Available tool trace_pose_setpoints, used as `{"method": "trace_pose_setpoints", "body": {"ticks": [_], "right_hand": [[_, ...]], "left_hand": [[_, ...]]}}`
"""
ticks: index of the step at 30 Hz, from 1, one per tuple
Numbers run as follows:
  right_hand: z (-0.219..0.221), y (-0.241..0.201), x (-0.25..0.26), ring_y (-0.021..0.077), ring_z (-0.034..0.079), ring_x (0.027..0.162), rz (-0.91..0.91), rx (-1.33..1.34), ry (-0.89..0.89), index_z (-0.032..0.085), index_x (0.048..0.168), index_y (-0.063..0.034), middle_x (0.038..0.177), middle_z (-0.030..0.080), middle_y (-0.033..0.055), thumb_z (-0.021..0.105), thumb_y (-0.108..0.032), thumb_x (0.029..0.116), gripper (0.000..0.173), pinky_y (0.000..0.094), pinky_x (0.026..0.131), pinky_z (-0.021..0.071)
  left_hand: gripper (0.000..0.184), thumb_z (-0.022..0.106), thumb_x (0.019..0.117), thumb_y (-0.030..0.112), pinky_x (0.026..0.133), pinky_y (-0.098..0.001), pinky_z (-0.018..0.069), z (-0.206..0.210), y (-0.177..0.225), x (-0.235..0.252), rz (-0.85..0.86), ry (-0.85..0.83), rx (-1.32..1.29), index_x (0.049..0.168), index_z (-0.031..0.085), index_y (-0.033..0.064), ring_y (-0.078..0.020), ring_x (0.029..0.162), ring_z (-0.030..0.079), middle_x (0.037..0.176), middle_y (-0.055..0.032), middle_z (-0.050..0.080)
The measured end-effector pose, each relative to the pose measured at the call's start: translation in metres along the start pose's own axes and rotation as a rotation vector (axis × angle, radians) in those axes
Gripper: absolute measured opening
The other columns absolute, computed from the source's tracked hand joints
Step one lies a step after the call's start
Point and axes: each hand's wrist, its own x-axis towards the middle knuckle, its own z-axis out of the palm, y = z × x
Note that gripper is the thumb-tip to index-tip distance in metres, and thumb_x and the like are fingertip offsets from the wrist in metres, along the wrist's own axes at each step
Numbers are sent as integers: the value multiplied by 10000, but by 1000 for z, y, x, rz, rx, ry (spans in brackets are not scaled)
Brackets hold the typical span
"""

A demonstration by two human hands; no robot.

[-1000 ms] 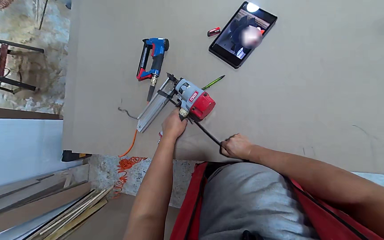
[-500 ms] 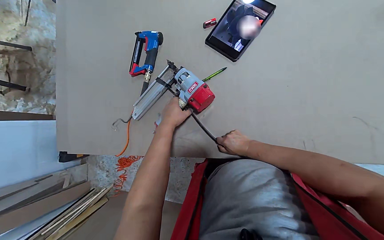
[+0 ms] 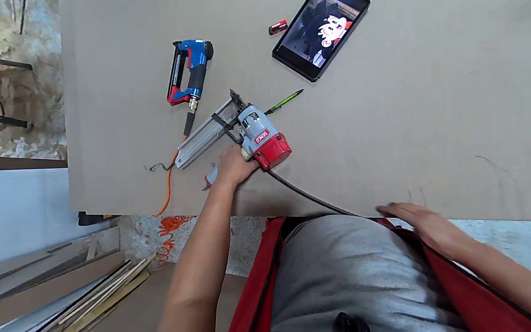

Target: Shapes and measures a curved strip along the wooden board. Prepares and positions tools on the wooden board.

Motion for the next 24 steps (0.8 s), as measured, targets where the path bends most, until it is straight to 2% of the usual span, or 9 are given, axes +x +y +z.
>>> {"method": "trace_pose_setpoints", "body": {"ticks": [1,4,7,9,11,14,16,20,24], "right_hand": [[3,12,-27,275,641,1231,44,-37,17,633,1398,-239,1314,679,60,682,-262,908,492,531,1032,526],[26,43,-88,351,661,1178,147,-143,-14,640,1405,-208,1293,682,126,714,-220,846,564,590,952,537],[42,55,-108,330,721,1037,142,-177,124,724,1273,-167,1147,738,116,539,-112,948,378,548,861,585],[26,49,-96,328,730,1017,118,-183,262,753,1201,-133,1123,744,122,476,-97,994,348,544,848,598],[-3,48,-79,340,716,1063,70,-214,316,751,1225,-155,1171,740,117,467,-101,1011,360,557,886,584],[-41,69,-47,382,697,1079,18,-240,288,752,1205,-119,1173,720,158,618,-80,980,265,590,876,581],[-55,89,-22,381,686,1066,-29,-280,289,762,1168,-108,1150,713,164,679,-79,943,241,577,886,571],[-62,95,17,393,666,1071,-156,-331,288,760,1126,-106,1143,702,169,608,-149,983,212,584,922,532],[-53,97,22,405,653,1076,-140,-296,305,736,1150,-90,1136,690,187,589,-193,1008,229,569,925,532]], "left_hand": [[800,821,787,533,1066,-664,419,0,1,0,-9,-7,12,1321,581,-13,-417,1263,560,1341,-232,590],[796,816,802,525,1072,-669,409,0,3,1,-19,-26,36,1329,569,-18,-418,1273,553,1344,-237,581],[806,819,803,524,1085,-662,398,0,8,2,-21,-33,45,1339,559,-19,-421,1280,548,1357,-240,572],[813,824,797,530,1094,-667,387,0,7,1,-20,-29,54,1342,560,-13,-407,1283,551,1364,-230,574],[820,832,787,517,1096,-678,374,1,5,2,-14,-34,56,1350,555,-12,-403,1293,543,1381,-227,562],[803,842,799,480,1084,-679,389,1,7,2,0,-36,24,1342,551,-35,-417,1291,540,1377,-246,555],[787,848,796,467,1077,-663,413,2,11,3,9,-25,-7,1331,561,-34,-417,1289,543,1371,-245,560],[825,857,767,474,1093,-675,384,4,19,4,20,-37,29,1349,549,-23,-407,1298,543,1385,-235,561],[848,851,786,470,1138,-701,305,-3,22,7,61,-55,105,1385,521,-32,-405,1332,518,1415,-232,541]]}}
